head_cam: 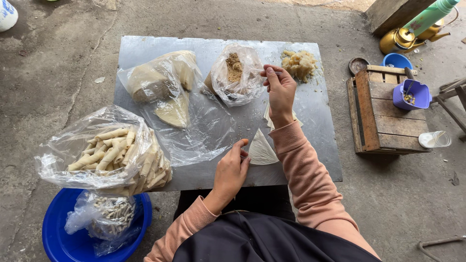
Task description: The person places a small amount of filling onto a triangular piece of dough, folds the sides, and rolls it into a cylinder, before placing the finished roll into a plastic bag.
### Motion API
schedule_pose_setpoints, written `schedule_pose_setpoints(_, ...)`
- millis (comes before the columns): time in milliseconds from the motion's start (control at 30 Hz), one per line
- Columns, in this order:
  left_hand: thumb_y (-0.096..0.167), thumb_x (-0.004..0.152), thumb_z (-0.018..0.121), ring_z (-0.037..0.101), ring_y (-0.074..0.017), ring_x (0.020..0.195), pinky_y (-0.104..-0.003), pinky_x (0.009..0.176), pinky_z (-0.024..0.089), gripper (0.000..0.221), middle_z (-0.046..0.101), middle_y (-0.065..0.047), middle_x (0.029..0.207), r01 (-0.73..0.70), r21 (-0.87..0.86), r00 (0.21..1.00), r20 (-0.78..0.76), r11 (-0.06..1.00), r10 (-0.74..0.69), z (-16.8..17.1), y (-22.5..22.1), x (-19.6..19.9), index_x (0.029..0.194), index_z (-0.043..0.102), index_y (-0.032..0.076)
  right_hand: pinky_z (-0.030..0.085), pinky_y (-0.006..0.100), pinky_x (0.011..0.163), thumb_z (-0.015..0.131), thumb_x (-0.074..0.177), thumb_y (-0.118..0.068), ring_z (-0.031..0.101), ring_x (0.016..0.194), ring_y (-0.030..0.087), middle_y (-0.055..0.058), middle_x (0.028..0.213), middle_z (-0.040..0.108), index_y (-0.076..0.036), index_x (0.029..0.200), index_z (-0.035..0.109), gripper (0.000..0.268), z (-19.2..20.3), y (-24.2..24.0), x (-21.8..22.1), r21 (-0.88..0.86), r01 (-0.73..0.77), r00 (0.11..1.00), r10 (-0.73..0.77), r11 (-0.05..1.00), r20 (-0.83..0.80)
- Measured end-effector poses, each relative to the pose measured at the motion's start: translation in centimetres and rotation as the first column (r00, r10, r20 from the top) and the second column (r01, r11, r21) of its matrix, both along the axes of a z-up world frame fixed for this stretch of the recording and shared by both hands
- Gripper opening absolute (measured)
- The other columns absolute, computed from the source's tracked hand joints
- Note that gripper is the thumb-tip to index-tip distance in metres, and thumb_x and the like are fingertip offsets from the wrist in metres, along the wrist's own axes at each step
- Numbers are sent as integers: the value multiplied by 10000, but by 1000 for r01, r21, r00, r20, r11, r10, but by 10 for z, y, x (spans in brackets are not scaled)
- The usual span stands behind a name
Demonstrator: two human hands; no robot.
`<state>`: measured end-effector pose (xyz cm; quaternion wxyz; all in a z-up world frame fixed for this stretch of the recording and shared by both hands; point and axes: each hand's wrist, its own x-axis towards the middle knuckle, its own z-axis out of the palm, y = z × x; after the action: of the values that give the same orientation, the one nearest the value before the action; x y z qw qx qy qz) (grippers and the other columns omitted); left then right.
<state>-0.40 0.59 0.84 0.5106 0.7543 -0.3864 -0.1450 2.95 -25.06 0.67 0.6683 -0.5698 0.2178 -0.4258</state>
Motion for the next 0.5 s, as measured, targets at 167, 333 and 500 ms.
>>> schedule_pose_setpoints(167,47,901,697,749,-297,799,-387,696,587,412,744,-139,949,-9,4,999,-44,1000,9,-1,0,1,1293,572,39,463,201,677,620,1052,-95,595,755,74,72,980,744,-7,1145,713,158,17,9,-47,89,-99,992,91,991,85)
schedule_pose_setpoints(333,59,901,698,768,-240,802,-344,696,605,413,756,-122,949,-7,44,996,-85,999,10,0,0,2,1297,581,37,489,210,722,603,1055,-69,602,792,89,86,993,725,8,1156,715,170,16,30,-116,204,-97,994,86,974,63)
schedule_pose_setpoints(500,57,898,701,772,-219,797,-333,684,599,426,760,-113,942,-9,47,991,-133,999,16,1,2,2,1305,582,28,478,214,726,604,1040,-59,601,794,92,88,988,731,8,1131,712,156,-8,58,-178,244,-86,994,100,966,-44)
